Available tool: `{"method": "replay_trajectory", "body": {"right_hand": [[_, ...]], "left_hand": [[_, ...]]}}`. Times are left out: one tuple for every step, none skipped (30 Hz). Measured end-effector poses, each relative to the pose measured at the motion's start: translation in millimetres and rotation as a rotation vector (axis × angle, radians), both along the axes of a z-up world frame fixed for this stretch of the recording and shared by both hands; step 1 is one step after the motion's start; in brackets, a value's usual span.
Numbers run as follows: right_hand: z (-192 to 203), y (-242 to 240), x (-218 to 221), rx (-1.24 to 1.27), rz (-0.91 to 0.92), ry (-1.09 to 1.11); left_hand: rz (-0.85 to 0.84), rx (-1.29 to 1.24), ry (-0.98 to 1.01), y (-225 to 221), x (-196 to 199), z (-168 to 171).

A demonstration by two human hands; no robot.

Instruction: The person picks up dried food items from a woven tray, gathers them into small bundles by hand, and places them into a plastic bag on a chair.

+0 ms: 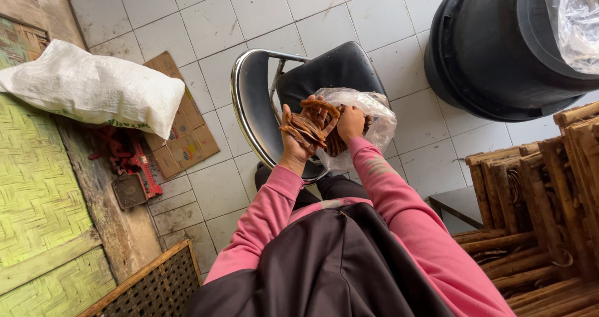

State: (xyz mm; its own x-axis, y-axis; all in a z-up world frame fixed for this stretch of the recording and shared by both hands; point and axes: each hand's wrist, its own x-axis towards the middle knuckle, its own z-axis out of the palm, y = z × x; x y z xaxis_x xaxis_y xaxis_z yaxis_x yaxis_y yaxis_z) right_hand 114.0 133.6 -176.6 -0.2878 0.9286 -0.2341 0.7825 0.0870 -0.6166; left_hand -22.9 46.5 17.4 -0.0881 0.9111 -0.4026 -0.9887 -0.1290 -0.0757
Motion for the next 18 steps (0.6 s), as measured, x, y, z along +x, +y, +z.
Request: {"method": "replay_trajectory", "body": {"right_hand": [[1, -1, 2, 0.038, 0.035, 0.002], [3, -3, 4, 0.077, 0.071, 0.003], [7, -3, 8, 0.101, 0.066, 0.045], [12, -3, 12, 0.126, 0.061, 0.087], [19, 2, 12, 0.156, 0.057, 0.129], [31, 5, 13, 0.006, -0.02, 0.254], [45, 4, 20, -0.145, -0.095, 0.379], [62, 1, 27, -0.296, -0.168, 0.503], [81, -4, 36, -0.421, -0.198, 0.648], [100, -12, 45, -0.546, -0.226, 0.793], [118, -16, 52, -0.671, -0.257, 0.939], [133, -17, 56, -0.623, -0.185, 0.896], [145, -19, 62, -0.575, -0.115, 0.848], [153, -20, 68, -0.528, -0.047, 0.799], [157, -20, 70, -0.552, -0.108, 0.774], [156, -19, 71, -0.576, -0.169, 0.749], [151, -17, 71, -0.603, -0.223, 0.724], [142, -15, 72, -0.662, -0.352, 0.867]], "left_hand": [[-0.014, 0.012, -0.009, 1, 1, -1], [-0.017, 0.003, -0.009, 0, 3, -1], [-0.022, -0.003, -0.009, 0, 5, -1], [-0.026, -0.01, -0.009, 0, 7, 0], [-0.041, -0.016, -0.007, 2, 7, 1], [-0.055, -0.022, -0.004, 2, 6, 2], [-0.07, -0.029, -0.002, 1, 7, 2], [-0.094, -0.04, 0.024, 0, 9, 2], [-0.118, -0.051, 0.049, -3, 10, 1], [-0.142, -0.062, 0.075, -5, 12, -1], [-0.18, -0.085, 0.094, -8, 15, -3], [-0.218, -0.108, 0.114, -11, 18, -5], [-0.256, -0.131, 0.13, -15, 24, -9], [-0.263, -0.123, 0.102, -19, 29, -12], [-0.266, -0.116, 0.077, -24, 31, -15], [-0.269, -0.108, 0.052, -28, 32, -17], [-0.254, -0.128, 0.05, -33, 30, -20], [-0.238, -0.147, 0.049, -37, 28, -22]]}}
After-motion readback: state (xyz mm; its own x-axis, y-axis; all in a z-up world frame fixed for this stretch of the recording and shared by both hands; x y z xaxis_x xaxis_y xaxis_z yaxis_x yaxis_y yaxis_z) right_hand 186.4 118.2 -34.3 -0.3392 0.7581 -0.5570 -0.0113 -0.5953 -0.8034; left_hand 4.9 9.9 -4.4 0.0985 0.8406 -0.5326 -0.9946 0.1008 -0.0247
